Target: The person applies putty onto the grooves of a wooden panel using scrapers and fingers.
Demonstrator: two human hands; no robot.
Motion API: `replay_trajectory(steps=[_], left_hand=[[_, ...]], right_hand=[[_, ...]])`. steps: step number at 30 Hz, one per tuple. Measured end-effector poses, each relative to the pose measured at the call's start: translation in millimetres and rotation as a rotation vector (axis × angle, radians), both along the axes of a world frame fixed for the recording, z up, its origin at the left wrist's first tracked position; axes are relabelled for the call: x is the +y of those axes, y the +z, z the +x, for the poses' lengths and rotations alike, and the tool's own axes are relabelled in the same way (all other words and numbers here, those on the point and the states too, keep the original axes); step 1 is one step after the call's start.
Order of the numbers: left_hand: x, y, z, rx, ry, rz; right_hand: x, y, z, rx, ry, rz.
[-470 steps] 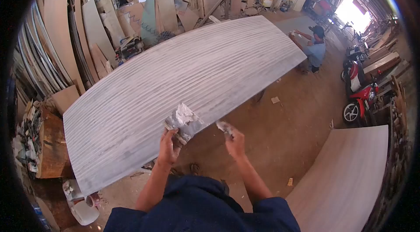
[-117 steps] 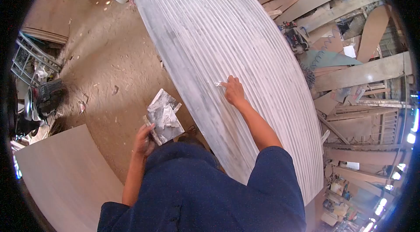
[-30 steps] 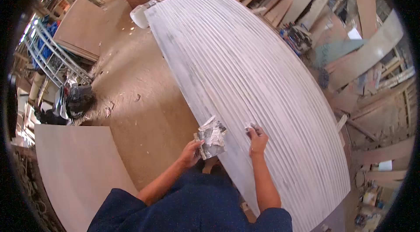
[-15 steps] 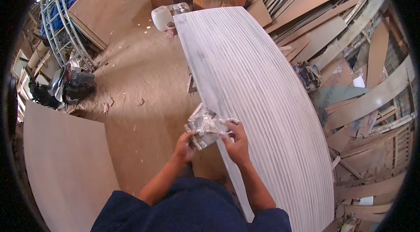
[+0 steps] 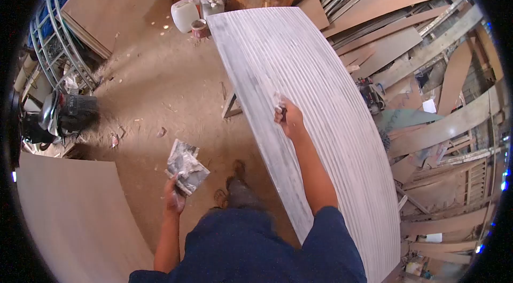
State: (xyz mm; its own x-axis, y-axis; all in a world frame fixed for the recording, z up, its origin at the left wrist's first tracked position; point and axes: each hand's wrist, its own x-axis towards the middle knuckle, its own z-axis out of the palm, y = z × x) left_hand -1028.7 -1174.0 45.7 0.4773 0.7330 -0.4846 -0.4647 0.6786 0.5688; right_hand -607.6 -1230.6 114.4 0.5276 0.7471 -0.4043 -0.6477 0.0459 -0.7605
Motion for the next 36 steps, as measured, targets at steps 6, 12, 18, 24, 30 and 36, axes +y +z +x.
replay_trajectory(steps=[6,12,18,24,30,36], left_hand=[[55,-11,19,0.014,0.078,-0.022],[135,7,70,0.058,0.123,-0.053],[192,7,113,0.060,0.127,-0.084],[214,9,140,0.057,0.078,-0.117],[228,7,157,0.080,0.032,-0.138],[236,10,170,0.095,-0.022,-0.139]], right_hand=[[129,-83,107,-0.234,0.049,-0.287],[226,-133,177,-0.329,0.126,-0.527],[255,-164,205,-0.313,0.223,-0.556],[249,-148,211,-0.202,0.339,-0.539],[244,-138,207,-0.493,0.508,-0.725],[228,-149,206,-0.786,0.632,-0.714]])
